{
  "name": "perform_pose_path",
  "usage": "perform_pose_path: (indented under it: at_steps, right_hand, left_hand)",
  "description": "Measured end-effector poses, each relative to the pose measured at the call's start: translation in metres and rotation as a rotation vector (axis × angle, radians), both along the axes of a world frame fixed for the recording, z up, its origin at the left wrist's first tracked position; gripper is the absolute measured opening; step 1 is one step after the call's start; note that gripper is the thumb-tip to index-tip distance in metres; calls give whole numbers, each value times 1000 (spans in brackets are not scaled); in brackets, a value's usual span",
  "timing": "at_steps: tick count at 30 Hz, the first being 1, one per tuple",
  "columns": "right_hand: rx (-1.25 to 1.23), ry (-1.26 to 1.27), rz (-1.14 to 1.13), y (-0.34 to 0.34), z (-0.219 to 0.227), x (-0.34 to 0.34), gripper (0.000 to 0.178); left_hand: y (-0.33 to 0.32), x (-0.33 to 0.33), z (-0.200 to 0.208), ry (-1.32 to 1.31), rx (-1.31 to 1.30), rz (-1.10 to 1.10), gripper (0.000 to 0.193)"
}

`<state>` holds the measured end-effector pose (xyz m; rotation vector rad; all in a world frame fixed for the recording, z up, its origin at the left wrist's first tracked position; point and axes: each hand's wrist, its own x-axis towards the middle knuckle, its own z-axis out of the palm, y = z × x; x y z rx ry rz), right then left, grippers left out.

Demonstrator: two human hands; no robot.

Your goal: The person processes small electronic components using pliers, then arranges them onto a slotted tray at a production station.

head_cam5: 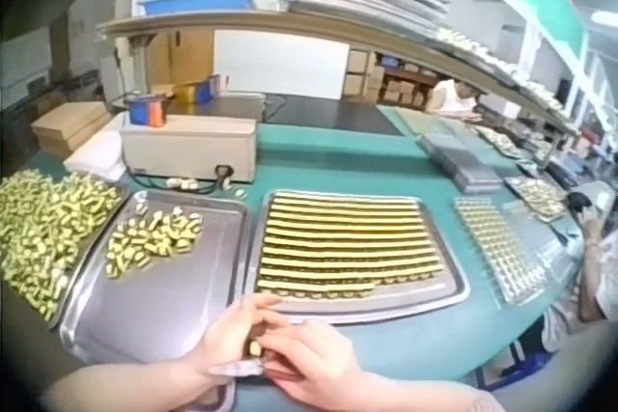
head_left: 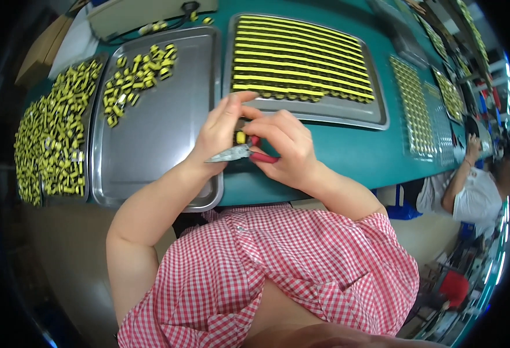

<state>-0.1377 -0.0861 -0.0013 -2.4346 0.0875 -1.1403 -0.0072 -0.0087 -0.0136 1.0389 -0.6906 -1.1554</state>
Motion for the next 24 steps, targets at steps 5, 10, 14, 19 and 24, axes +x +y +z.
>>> perform_pose_path:
  at_steps: [5, 10, 14, 19, 24]
  right_hand:
    - [92, -17, -216, -20, 18, -18, 34]
    - [291, 181, -654, -67, 24, -54, 27]
    - [357, 448, -838, -87, 20, -64, 28]
    - [389, 665, -916, -93, 15, -60, 27]
    - [371, 799, -973, -98, 13, -57, 30]
  left_hand:
    - [-3, 30, 1, 79, 75, 248, 56]
    - [-3, 31, 7, 70, 48, 210, 59]
    - [-3, 31, 8, 50, 51, 180, 58]
    - [-4, 32, 11, 45, 36, 187, 58]
    - [-3, 34, 12, 27, 26, 170, 55]
